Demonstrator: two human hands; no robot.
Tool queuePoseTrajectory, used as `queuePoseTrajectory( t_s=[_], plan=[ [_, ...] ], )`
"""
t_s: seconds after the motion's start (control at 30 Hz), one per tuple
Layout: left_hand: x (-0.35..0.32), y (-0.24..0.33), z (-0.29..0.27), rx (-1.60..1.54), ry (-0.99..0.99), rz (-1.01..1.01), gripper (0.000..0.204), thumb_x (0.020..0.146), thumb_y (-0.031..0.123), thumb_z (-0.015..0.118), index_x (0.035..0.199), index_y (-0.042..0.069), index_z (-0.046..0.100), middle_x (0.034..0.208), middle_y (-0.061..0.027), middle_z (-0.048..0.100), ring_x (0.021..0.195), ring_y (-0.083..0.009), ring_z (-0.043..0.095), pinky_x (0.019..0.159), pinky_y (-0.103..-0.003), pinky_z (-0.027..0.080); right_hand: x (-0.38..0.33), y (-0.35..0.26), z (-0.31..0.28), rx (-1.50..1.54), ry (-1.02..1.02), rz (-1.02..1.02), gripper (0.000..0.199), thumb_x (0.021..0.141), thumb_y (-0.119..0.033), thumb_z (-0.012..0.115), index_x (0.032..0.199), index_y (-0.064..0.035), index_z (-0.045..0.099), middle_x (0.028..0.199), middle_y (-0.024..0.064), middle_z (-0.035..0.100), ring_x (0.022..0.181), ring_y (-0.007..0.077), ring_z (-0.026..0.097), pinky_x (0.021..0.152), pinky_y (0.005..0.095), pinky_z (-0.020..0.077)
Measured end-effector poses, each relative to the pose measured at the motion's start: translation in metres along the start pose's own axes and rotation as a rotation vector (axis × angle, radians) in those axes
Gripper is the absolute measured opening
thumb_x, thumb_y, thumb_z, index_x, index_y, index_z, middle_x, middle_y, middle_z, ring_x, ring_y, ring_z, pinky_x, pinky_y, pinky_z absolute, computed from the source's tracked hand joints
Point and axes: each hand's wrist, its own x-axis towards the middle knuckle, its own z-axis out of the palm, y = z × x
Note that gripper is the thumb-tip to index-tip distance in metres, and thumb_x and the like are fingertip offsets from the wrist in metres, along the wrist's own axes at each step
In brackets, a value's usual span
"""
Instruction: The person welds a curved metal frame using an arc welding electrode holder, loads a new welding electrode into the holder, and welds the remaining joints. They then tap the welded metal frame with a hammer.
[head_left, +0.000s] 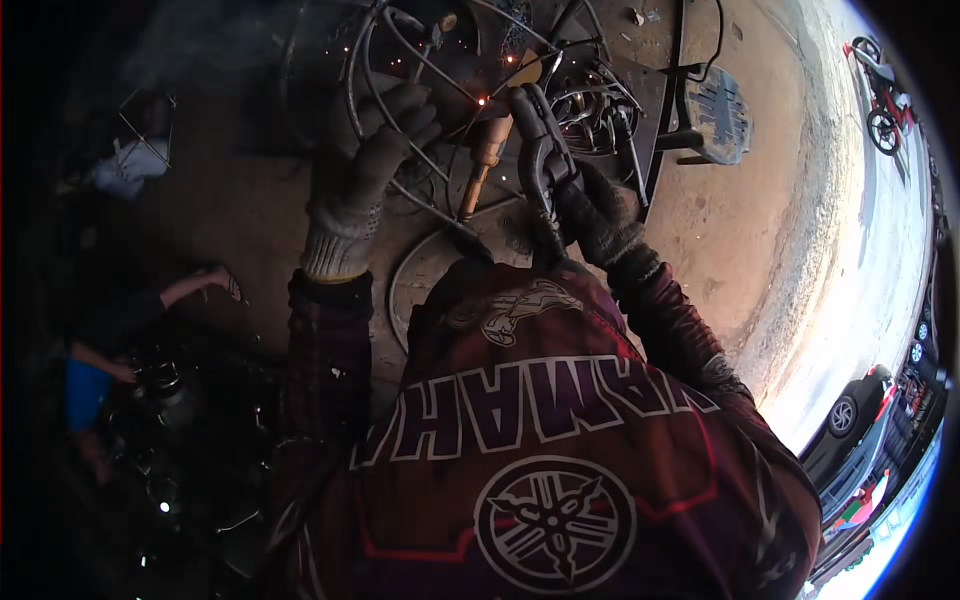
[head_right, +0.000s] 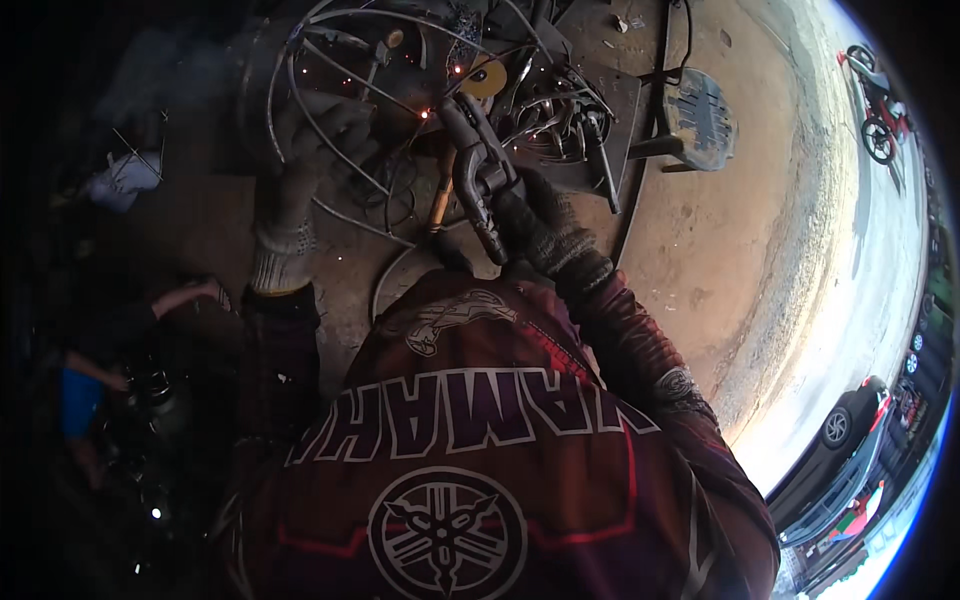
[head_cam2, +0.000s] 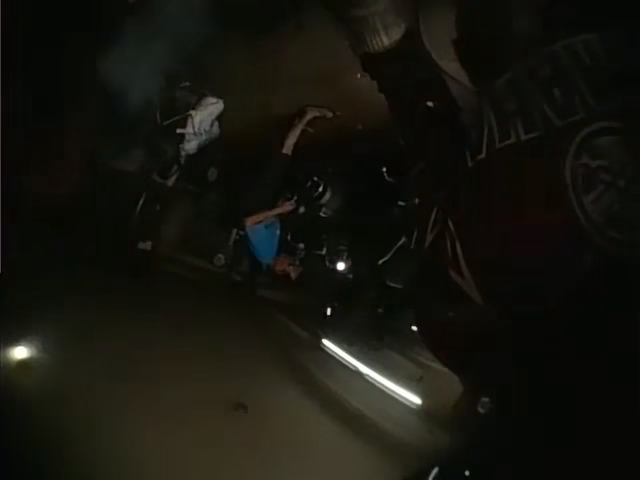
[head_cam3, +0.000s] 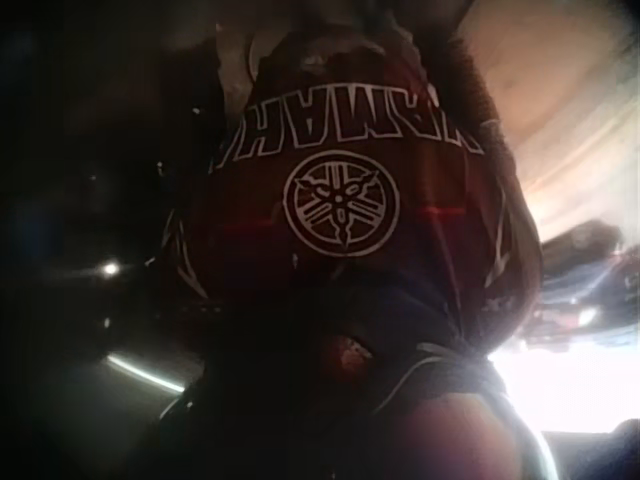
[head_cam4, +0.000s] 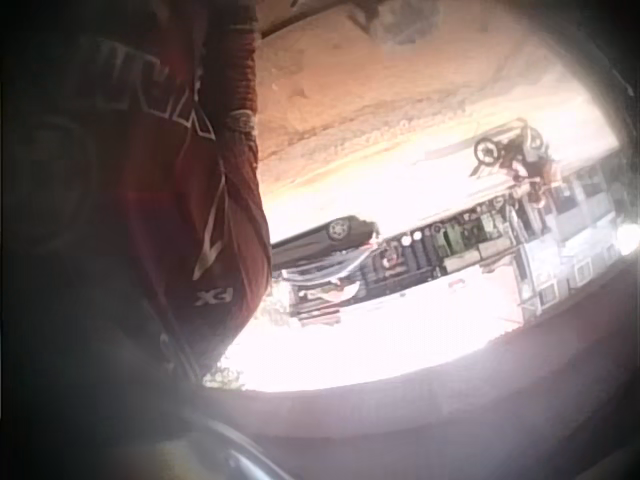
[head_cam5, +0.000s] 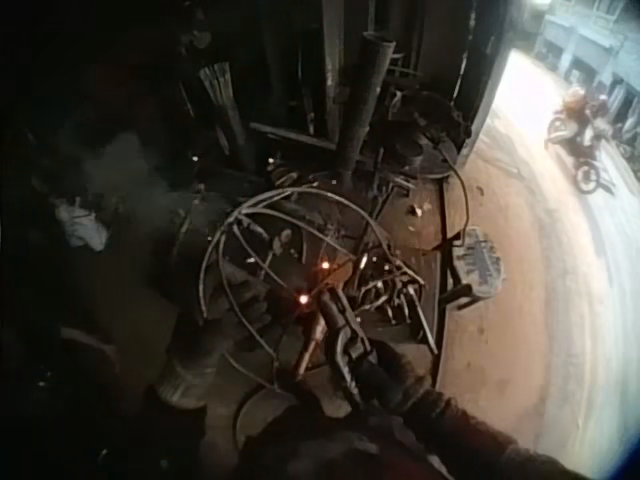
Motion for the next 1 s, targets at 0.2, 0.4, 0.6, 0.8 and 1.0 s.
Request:
queuePoseTrajectory(
  t_s=[0.2,0.4,0.6,0.8,1.0],
  plan=[
    [-0.004,0.002,0.004,0.020,0.040,0.022,0.078,0.081,0.034,0.076,0.138,0.001,0.035,0.128,-0.0232,0.054,0.119,-0.0348,0.059,0.102,-0.049,0.052,0.000,-0.006,-0.001,-0.060,-0.070,0.138,0.062,0.097,-0.040,0.065,0.142,-0.0022,0.044,0.124,0.0117,0.060,0.111,0.0182,0.057,0.094,0.0335,0.0484],
    [-0.004,0.006,0.008,0.027,0.079,0.000,0.084,0.080,0.035,0.077,0.141,0.000,0.031,0.129,-0.0245,0.053,0.119,-0.0359,0.058,0.102,-0.050,0.052,0.002,-0.004,0.000,-0.031,-0.092,0.161,0.063,0.097,-0.041,0.065,0.142,-0.0020,0.043,0.124,0.0118,0.060,0.110,0.0178,0.058,0.093,0.0334,0.0490],
    [-0.006,0.010,0.011,0.044,0.088,-0.002,0.085,0.080,0.035,0.077,0.141,-0.002,0.031,0.129,-0.0242,0.053,0.119,-0.0360,0.059,0.102,-0.050,0.052,0.003,-0.007,0.003,-0.053,-0.091,0.173,0.063,0.097,-0.042,0.065,0.141,-0.0022,0.044,0.122,0.0110,0.061,0.107,0.0169,0.058,0.090,0.0331,0.0497],
    [-0.005,0.009,0.011,0.047,0.067,-0.001,0.083,0.079,0.038,0.078,0.138,-0.002,0.034,0.128,-0.0243,0.053,0.118,-0.0357,0.059,0.101,-0.050,0.052,0.005,0.007,0.001,-0.009,-0.085,0.172,0.066,0.095,-0.044,0.066,0.142,-0.0026,0.043,0.121,0.0113,0.061,0.106,0.0161,0.058,0.090,0.0326,0.0499],
    [-0.012,0.007,0.001,0.097,0.051,0.001,0.071,0.085,0.011,0.072,0.143,-0.003,0.034,0.132,-0.0258,0.053,0.117,-0.0367,0.061,0.100,-0.049,0.054,0.012,0.022,-0.002,-0.323,-0.085,-0.248,0.040,0.098,-0.027,0.065,0.130,-0.0055,0.055,0.103,0.0043,0.065,0.090,0.0117,0.061,0.076,0.0292,0.0517]
  ],
)
